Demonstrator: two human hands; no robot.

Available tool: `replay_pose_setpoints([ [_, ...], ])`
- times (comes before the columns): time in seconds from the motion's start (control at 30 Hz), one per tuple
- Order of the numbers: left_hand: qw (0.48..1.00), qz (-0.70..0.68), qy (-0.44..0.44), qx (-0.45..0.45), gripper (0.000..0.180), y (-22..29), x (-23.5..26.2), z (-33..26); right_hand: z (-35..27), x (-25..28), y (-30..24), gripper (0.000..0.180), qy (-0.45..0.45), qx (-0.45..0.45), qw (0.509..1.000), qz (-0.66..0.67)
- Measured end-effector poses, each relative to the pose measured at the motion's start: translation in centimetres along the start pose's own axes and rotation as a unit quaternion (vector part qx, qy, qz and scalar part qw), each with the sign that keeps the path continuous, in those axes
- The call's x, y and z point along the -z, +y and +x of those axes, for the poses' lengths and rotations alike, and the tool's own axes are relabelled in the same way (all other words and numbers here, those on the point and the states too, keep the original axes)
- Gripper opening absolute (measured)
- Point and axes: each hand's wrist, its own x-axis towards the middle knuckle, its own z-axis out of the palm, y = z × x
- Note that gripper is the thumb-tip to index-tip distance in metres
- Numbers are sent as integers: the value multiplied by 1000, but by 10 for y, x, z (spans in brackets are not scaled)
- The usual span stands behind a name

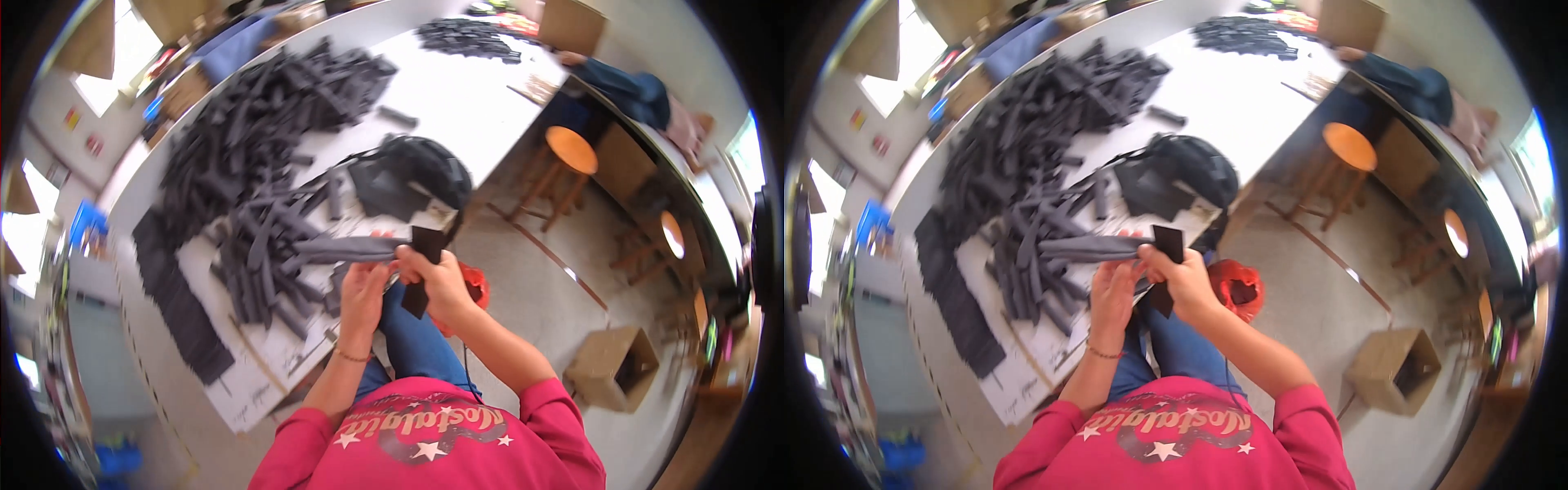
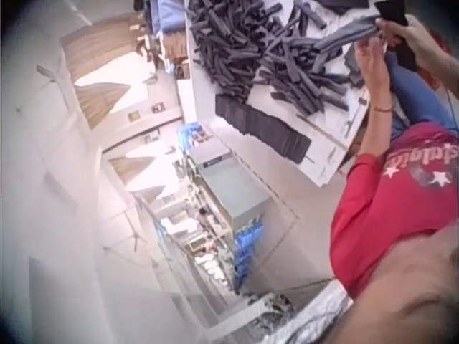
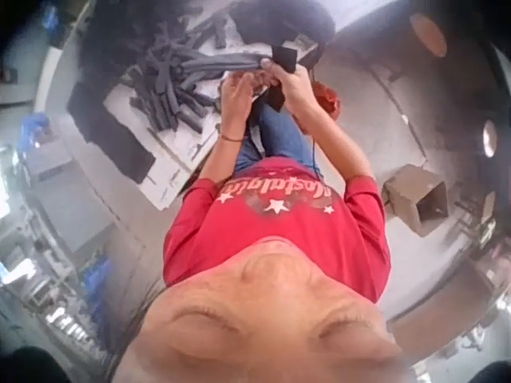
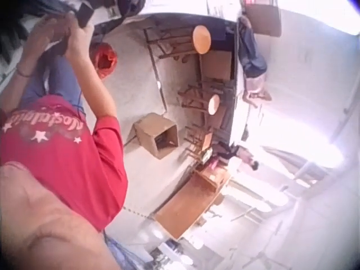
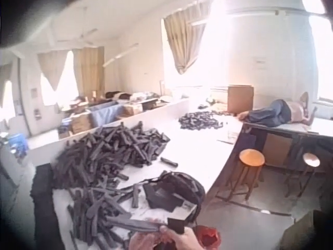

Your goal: The recorder is taking small gray rectangular strips from a large pile on a workbench and organizing them into neat stacks.

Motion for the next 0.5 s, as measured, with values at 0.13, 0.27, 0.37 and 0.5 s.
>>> replay_pose_setpoints([
  [0.13, 998, -10, 68, -13, 50, 13, 12, 1, 13, -13, 17, 17, -26, -64, 997, 47],
  [0.27, 996, 21, 79, -43, 46, 19, 18, -3, 26, -16, 35, 15, -21, -107, 992, 64],
  [0.37, 990, 31, 133, -34, 39, 25, 24, -1, 29, -23, 37, 14, -59, -133, 986, 87],
  [0.5, 987, -5, 162, -17, 34, 34, 36, -1, 35, -21, 44, 14, -113, -214, 958, 157],
])
